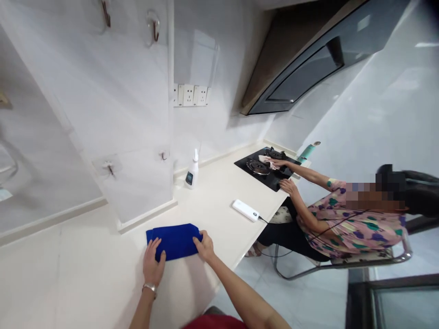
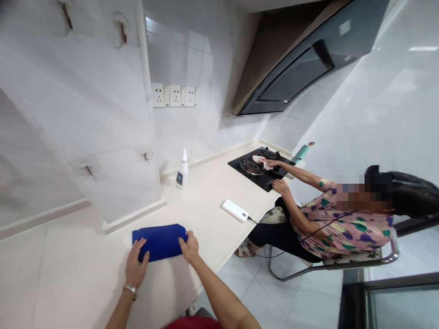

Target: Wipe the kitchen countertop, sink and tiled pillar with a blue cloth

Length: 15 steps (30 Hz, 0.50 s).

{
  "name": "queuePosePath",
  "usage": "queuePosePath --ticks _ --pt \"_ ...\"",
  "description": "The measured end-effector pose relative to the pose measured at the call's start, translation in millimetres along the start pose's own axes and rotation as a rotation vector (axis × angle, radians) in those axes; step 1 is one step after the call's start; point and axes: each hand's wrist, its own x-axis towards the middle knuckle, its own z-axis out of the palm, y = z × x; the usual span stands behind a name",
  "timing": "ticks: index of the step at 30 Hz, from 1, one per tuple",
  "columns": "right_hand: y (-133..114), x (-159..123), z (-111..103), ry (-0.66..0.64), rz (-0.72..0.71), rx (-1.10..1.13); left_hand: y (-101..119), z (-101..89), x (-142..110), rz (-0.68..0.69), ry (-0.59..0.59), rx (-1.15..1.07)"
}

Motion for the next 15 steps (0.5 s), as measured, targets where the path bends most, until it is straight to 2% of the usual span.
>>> queuePosePath --ticks 2,5,10,12,15 --pt "3.0 -0.5 3.0 0.000 0.043 0.099 0.6 -9.8 0.4 -0.167 0.059 -0.307" --pt "2.7 -3.4 5.5 -0.002 0.104 0.306 0.2 -27.8 -0.4 -0.367 0.254 -0.612" --pt "-14.4 0.1 -11.1 -0.004 0.190 0.666 1.8 -58.4 -5.0 -0.484 0.533 -0.683" --pt "-29.8 9.3 -26.8 0.016 0.172 0.769 6.1 -64.1 -8.7 -0.501 0.574 -0.712" --pt "-63.1 28.4 -57.9 0.061 0.081 0.880 15.0 -60.8 -15.8 -0.528 0.569 -0.754"
